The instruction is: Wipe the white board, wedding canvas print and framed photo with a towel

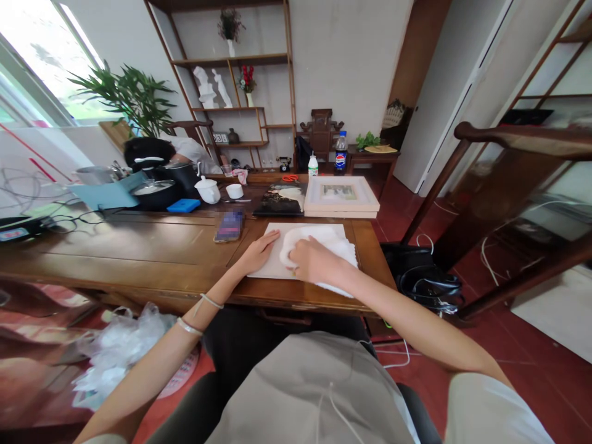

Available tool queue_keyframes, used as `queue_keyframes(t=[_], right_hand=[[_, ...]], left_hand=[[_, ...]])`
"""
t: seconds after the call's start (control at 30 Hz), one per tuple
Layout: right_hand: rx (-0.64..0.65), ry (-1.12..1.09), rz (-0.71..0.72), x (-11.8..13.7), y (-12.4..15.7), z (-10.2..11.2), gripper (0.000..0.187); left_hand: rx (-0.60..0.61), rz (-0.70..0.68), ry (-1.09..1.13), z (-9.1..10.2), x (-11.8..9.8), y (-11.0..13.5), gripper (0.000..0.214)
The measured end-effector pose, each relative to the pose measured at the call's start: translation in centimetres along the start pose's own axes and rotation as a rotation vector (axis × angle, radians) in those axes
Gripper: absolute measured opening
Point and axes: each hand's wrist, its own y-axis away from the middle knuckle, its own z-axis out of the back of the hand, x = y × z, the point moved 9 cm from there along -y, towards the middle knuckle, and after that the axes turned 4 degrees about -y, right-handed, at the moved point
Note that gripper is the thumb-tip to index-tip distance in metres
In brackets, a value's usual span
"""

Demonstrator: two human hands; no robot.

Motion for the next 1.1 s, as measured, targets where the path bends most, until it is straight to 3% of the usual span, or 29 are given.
queue_keyframes(t=[0.1,0.2,0.43,0.53,0.67,0.8,0.87,0.97,1.1], right_hand=[[0.02,-0.031,0.101,3.9,2.2,0.9,0.014],[0.018,-0.018,0.119,5.4,2.4,1.1,0.015],[-0.002,0.093,-0.016,-0.7,-4.6,-0.9,0.02],[-0.009,0.091,-0.021,-1.6,-6.6,-1.2,0.022],[-0.041,0.105,-0.017,1.4,-5.3,-1.6,0.023],[-0.084,0.117,0.124,6.3,-1.7,-1.4,0.021],[-0.088,0.09,0.166,7.0,-0.7,-1.2,0.019],[-0.055,0.059,0.095,4.6,-1.2,-1.0,0.019],[0.019,0.006,-0.152,-2.1,-4.2,-1.4,0.021]], left_hand=[[-0.007,-0.005,0.002,0.1,-0.1,0.0,0.046],[-0.016,-0.006,-0.006,0.1,-0.1,0.0,0.045],[0.001,-0.012,0.012,0.1,-0.2,-0.1,0.044],[0.0,-0.009,0.024,0.3,-0.3,-0.1,0.045],[0.021,-0.028,0.036,0.2,-0.4,0.0,0.046],[0.011,-0.009,0.044,0.2,-0.1,0.0,0.045],[0.002,-0.005,0.033,0.1,0.0,0.0,0.045],[-0.01,-0.007,0.02,0.1,-0.1,-0.1,0.045],[-0.014,-0.007,0.006,0.0,0.0,-0.1,0.044]])
